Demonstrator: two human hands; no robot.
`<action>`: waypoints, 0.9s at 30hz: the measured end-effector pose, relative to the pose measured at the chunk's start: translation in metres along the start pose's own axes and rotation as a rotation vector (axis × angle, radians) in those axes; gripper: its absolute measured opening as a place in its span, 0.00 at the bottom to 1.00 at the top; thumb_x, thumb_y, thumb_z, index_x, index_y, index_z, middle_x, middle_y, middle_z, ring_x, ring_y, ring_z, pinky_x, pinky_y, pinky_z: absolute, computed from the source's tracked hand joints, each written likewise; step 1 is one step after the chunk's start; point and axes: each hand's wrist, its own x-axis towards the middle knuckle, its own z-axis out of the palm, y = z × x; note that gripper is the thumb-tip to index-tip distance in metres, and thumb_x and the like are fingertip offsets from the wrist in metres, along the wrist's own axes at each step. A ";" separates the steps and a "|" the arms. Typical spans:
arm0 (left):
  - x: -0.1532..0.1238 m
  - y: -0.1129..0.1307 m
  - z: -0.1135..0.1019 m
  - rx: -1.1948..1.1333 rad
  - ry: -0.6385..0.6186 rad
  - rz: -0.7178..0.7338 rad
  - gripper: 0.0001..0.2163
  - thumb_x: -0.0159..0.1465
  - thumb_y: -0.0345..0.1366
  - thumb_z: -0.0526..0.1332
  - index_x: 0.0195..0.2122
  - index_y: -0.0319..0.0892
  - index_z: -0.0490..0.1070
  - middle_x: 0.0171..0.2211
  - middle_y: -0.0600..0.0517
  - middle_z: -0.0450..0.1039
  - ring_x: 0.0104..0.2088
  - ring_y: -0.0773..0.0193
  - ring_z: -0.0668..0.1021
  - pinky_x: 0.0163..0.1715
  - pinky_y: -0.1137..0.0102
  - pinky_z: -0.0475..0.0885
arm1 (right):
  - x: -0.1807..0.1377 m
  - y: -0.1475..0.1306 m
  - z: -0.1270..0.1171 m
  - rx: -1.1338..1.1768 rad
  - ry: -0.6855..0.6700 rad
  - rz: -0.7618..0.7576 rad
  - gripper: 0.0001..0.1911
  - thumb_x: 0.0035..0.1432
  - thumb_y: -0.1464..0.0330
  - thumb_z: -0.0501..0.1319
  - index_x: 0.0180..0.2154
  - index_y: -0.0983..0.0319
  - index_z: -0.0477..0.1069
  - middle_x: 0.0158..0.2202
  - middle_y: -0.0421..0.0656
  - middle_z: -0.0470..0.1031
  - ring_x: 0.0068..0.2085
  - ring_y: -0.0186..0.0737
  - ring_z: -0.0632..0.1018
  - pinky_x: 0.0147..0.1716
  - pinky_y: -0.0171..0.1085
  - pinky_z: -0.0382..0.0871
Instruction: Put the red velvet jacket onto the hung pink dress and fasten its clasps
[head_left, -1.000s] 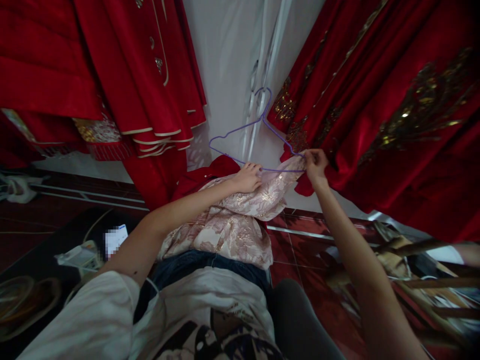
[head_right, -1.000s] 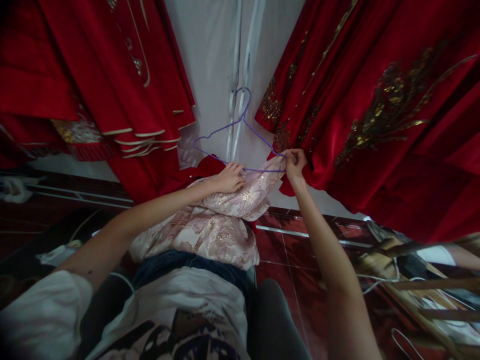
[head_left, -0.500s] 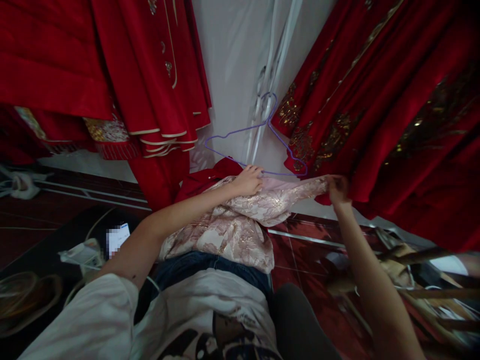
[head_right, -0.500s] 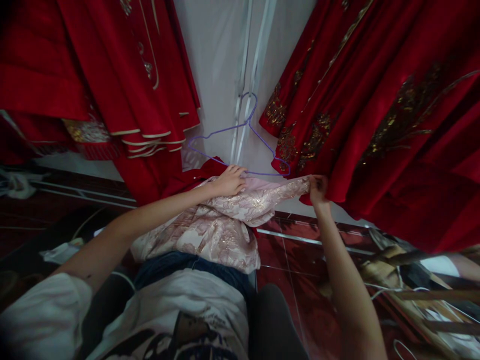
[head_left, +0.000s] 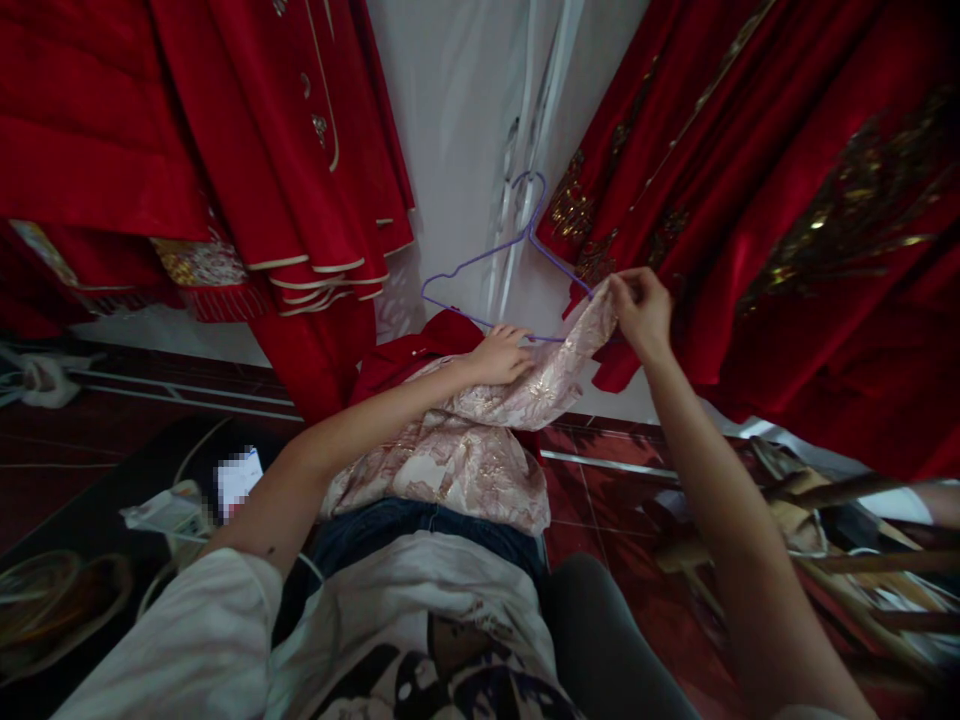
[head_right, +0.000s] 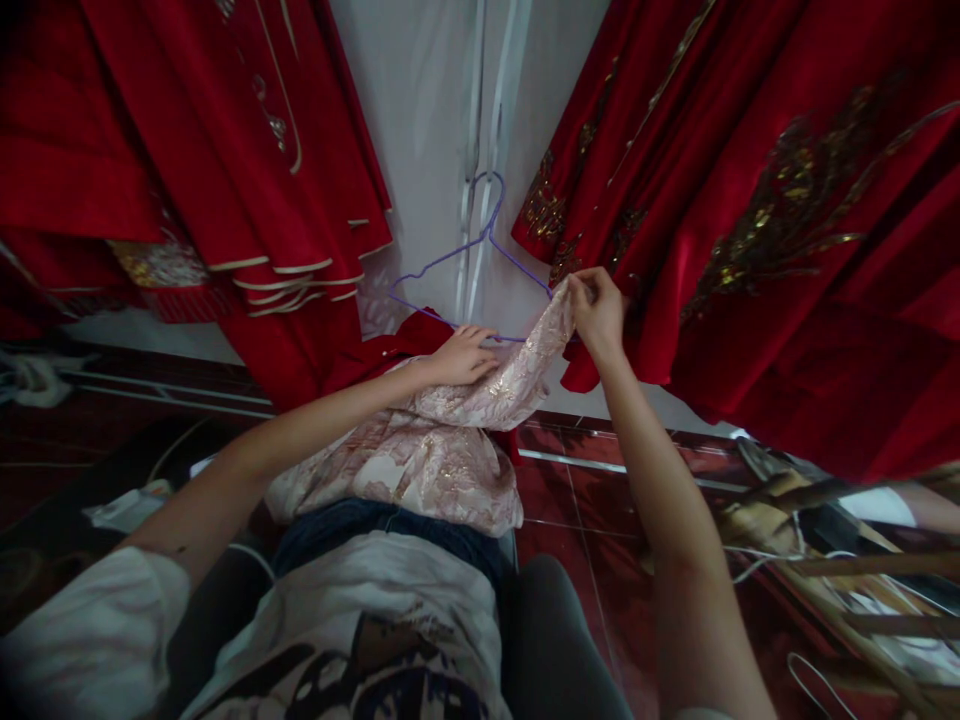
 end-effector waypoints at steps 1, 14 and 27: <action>0.002 0.000 0.001 -0.028 0.002 -0.010 0.15 0.68 0.41 0.53 0.40 0.45 0.79 0.55 0.44 0.67 0.58 0.53 0.66 0.55 0.56 0.60 | 0.001 -0.007 0.008 -0.016 -0.041 0.003 0.16 0.61 0.53 0.56 0.36 0.58 0.70 0.34 0.45 0.77 0.36 0.43 0.77 0.39 0.41 0.71; -0.056 -0.114 -0.043 -0.447 0.694 -0.523 0.13 0.64 0.44 0.59 0.32 0.39 0.74 0.29 0.51 0.75 0.31 0.65 0.73 0.33 0.70 0.67 | 0.002 -0.012 0.014 -0.035 -0.108 0.020 0.19 0.58 0.50 0.57 0.34 0.59 0.71 0.27 0.42 0.73 0.31 0.41 0.73 0.37 0.40 0.68; -0.103 -0.145 -0.044 -0.683 0.875 -0.795 0.12 0.58 0.45 0.65 0.29 0.40 0.74 0.30 0.51 0.77 0.33 0.64 0.77 0.37 0.71 0.71 | 0.009 -0.003 0.013 0.015 -0.123 -0.001 0.18 0.57 0.51 0.58 0.34 0.60 0.72 0.28 0.42 0.74 0.30 0.40 0.73 0.35 0.39 0.69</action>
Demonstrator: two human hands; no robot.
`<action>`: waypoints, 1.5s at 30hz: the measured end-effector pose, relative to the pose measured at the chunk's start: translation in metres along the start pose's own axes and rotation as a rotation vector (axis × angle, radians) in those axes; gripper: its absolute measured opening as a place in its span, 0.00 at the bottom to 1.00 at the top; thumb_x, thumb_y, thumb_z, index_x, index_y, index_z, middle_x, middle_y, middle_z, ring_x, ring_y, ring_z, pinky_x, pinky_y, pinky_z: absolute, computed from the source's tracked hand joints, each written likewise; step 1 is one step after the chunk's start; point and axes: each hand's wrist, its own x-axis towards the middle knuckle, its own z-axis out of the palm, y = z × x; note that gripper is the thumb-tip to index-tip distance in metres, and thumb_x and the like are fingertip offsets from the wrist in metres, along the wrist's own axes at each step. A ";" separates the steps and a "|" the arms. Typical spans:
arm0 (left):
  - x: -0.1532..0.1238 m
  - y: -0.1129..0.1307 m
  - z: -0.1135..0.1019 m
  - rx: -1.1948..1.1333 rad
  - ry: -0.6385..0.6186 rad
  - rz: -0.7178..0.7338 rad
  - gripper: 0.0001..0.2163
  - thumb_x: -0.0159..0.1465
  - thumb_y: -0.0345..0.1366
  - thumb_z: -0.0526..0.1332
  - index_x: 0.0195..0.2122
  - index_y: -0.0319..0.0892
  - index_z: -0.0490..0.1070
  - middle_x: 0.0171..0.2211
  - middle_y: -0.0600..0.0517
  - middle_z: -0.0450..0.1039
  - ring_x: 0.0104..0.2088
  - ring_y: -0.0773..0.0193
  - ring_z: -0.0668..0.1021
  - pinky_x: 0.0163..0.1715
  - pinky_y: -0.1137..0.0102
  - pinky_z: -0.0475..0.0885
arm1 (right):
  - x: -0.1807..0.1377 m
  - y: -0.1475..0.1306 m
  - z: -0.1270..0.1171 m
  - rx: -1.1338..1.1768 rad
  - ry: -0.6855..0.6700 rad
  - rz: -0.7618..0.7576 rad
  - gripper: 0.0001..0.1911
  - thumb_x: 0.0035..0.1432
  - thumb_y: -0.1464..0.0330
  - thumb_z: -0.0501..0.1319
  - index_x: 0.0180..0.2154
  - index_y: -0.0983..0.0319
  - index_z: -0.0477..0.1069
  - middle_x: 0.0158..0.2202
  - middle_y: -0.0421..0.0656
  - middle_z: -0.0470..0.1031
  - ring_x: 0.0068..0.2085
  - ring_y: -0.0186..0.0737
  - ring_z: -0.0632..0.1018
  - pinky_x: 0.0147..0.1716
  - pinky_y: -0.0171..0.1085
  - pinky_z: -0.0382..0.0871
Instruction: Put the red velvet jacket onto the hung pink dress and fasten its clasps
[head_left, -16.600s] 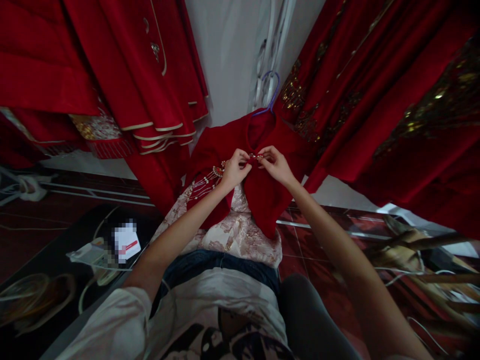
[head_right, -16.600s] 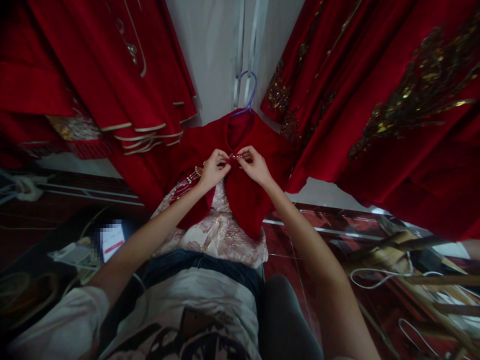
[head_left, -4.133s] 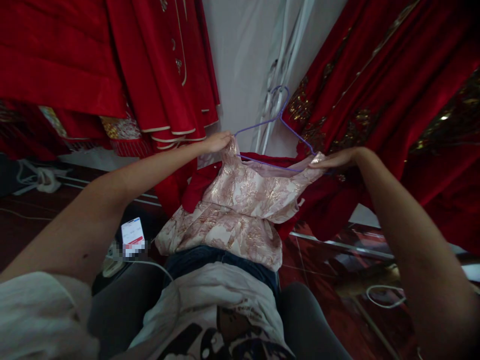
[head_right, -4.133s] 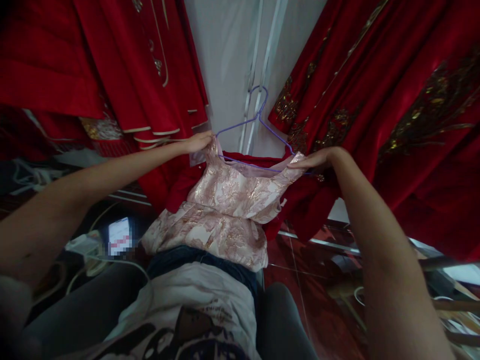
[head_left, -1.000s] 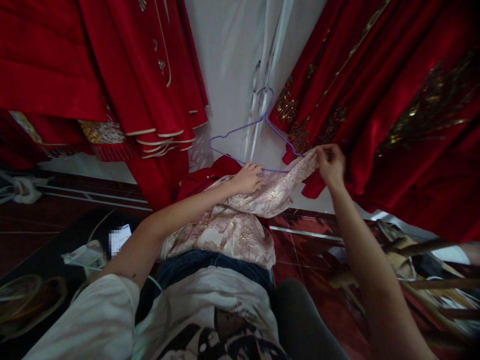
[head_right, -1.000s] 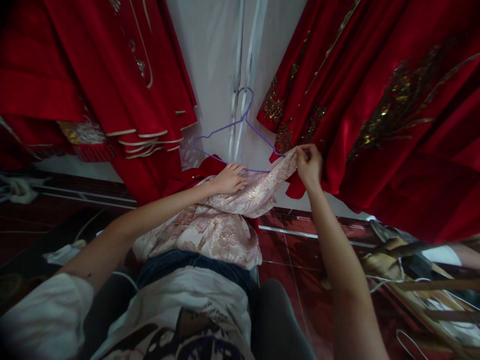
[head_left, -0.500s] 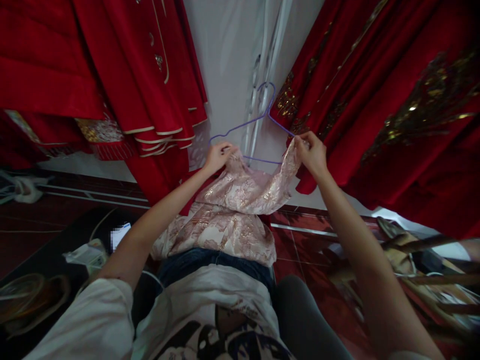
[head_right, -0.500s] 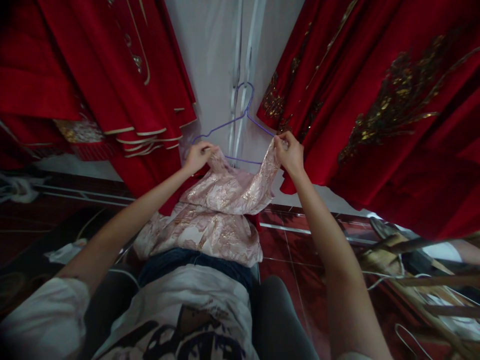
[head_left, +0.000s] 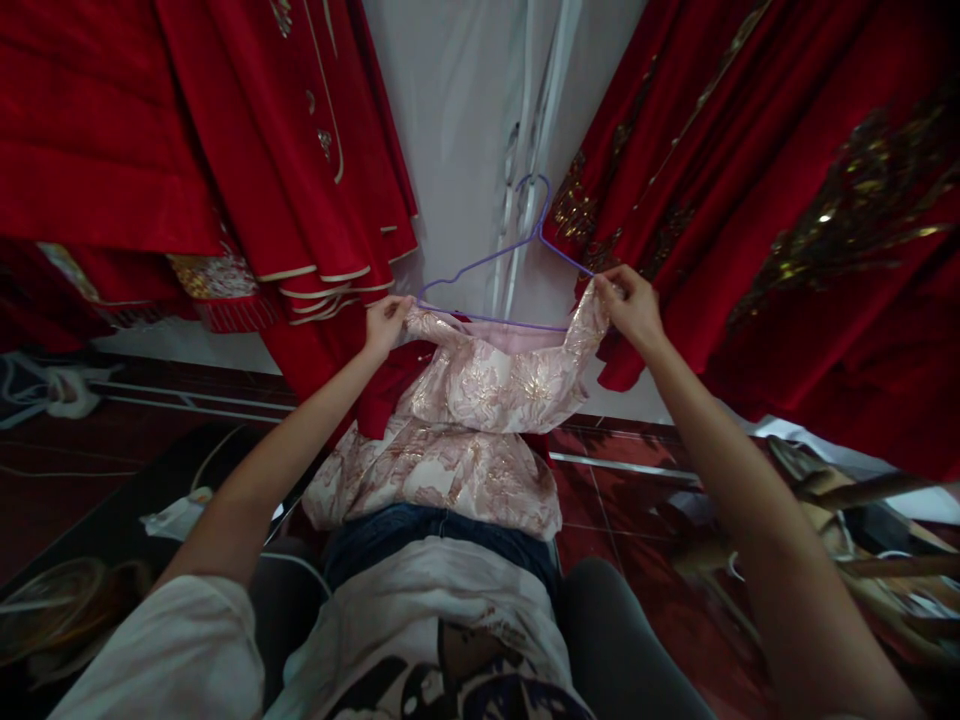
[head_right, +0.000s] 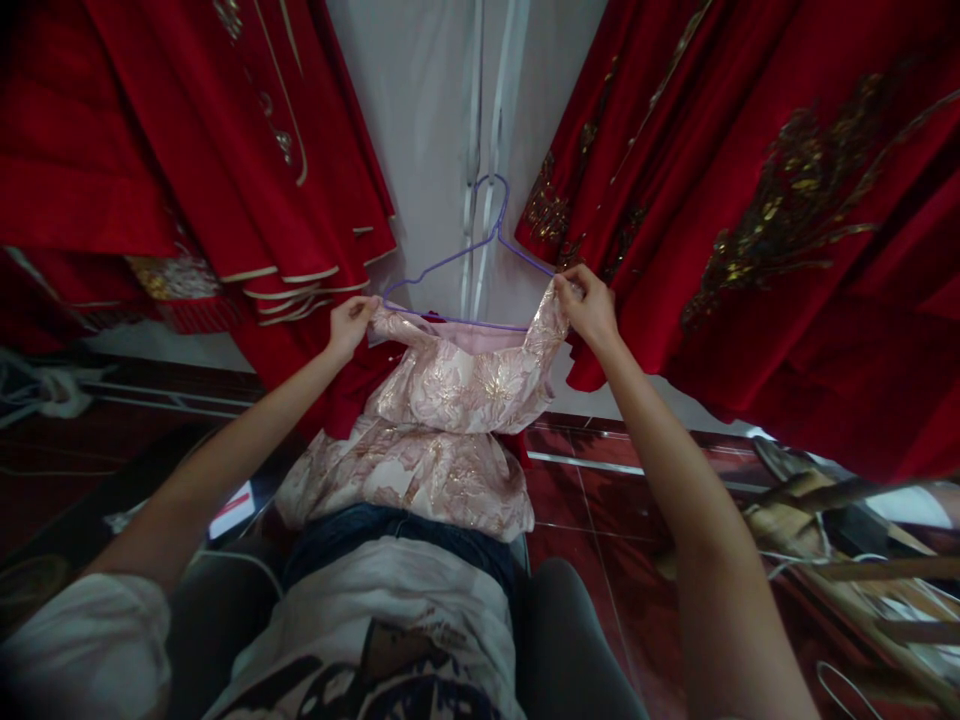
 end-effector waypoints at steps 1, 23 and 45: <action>0.003 0.002 0.001 -0.005 -0.007 0.002 0.12 0.58 0.45 0.64 0.30 0.40 0.74 0.30 0.51 0.77 0.34 0.64 0.77 0.37 0.72 0.71 | 0.000 -0.001 -0.001 -0.001 0.004 -0.002 0.19 0.57 0.51 0.58 0.35 0.60 0.72 0.29 0.42 0.75 0.31 0.40 0.73 0.36 0.39 0.69; 0.027 0.009 0.025 0.028 -0.003 0.016 0.10 0.60 0.42 0.63 0.28 0.40 0.72 0.26 0.53 0.72 0.29 0.66 0.73 0.32 0.73 0.66 | 0.000 0.002 0.002 0.004 -0.006 0.021 0.14 0.58 0.56 0.59 0.36 0.60 0.72 0.29 0.42 0.75 0.31 0.40 0.73 0.38 0.40 0.69; -0.004 -0.024 0.013 0.002 0.035 -0.177 0.09 0.60 0.40 0.61 0.34 0.39 0.71 0.33 0.50 0.74 0.34 0.64 0.75 0.38 0.71 0.69 | 0.001 -0.001 -0.003 -0.059 -0.045 -0.012 0.20 0.58 0.49 0.56 0.35 0.59 0.71 0.28 0.44 0.73 0.30 0.41 0.72 0.35 0.40 0.69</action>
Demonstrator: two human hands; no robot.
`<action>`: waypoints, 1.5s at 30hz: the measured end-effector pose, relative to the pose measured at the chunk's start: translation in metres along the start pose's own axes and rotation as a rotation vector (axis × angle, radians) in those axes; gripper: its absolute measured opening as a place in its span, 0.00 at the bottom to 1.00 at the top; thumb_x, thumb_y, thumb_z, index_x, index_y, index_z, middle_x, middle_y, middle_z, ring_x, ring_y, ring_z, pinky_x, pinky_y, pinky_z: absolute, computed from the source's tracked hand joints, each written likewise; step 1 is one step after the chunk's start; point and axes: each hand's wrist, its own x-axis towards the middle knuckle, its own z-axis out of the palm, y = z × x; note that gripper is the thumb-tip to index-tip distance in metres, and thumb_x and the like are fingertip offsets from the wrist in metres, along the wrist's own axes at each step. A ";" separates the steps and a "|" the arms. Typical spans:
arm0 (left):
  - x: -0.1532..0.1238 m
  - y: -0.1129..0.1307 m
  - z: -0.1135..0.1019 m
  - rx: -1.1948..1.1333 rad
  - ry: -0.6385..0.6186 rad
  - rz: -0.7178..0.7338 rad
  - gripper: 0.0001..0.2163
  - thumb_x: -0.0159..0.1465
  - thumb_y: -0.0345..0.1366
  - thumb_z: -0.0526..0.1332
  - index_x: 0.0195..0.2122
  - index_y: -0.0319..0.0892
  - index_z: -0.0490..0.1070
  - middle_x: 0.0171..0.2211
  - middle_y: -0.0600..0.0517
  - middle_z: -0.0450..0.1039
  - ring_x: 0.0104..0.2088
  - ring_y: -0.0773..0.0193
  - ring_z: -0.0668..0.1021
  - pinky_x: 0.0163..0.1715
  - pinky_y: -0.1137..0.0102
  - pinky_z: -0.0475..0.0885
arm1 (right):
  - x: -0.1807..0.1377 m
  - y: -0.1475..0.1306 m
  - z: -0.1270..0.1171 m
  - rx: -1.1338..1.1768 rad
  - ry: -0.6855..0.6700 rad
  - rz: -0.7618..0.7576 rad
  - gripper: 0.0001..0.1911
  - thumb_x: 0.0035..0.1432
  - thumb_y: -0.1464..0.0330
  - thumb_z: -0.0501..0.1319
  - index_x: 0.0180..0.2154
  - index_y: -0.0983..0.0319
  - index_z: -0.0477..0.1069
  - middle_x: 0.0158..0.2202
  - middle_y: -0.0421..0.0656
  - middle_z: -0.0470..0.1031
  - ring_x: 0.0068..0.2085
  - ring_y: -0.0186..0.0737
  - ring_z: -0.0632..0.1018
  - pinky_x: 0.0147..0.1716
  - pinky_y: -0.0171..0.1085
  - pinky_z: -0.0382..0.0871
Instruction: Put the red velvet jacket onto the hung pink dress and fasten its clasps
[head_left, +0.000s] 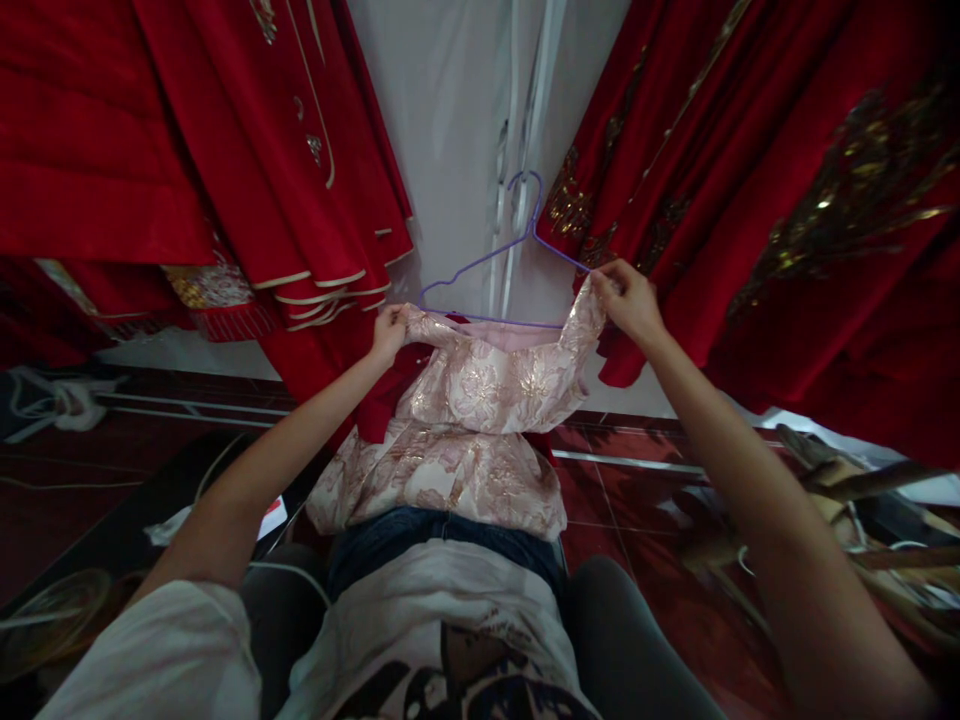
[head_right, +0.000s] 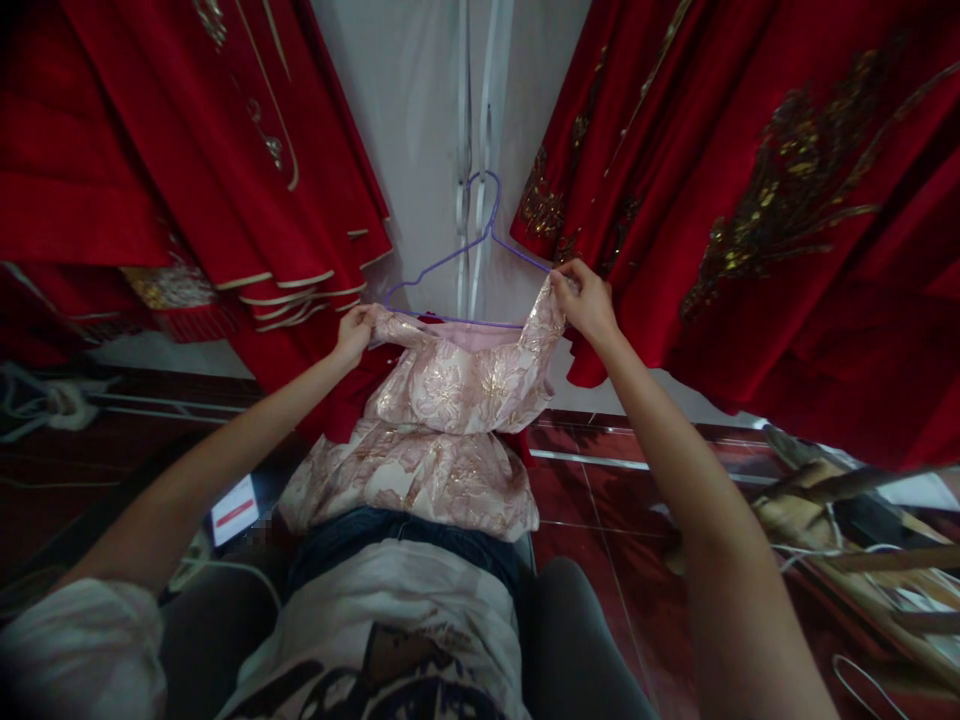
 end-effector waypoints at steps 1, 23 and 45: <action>0.002 0.001 0.000 -0.005 -0.001 0.007 0.09 0.60 0.40 0.61 0.34 0.39 0.71 0.33 0.50 0.75 0.34 0.65 0.75 0.38 0.71 0.70 | 0.000 0.000 -0.001 -0.003 -0.006 -0.001 0.20 0.59 0.49 0.55 0.35 0.59 0.71 0.28 0.44 0.73 0.31 0.42 0.73 0.35 0.41 0.68; 0.013 0.017 -0.040 0.295 -0.877 -0.043 0.18 0.52 0.43 0.68 0.40 0.37 0.73 0.41 0.46 0.80 0.42 0.59 0.80 0.48 0.62 0.73 | 0.004 0.014 0.019 0.218 -0.048 0.031 0.21 0.56 0.48 0.58 0.29 0.59 0.68 0.28 0.40 0.71 0.32 0.39 0.71 0.35 0.38 0.66; 0.088 0.143 0.005 0.433 -0.303 0.259 0.13 0.56 0.39 0.65 0.37 0.35 0.73 0.35 0.46 0.75 0.43 0.56 0.76 0.49 0.61 0.70 | 0.000 0.011 0.021 0.197 -0.025 0.043 0.25 0.56 0.43 0.55 0.30 0.58 0.68 0.26 0.40 0.69 0.30 0.39 0.70 0.31 0.37 0.63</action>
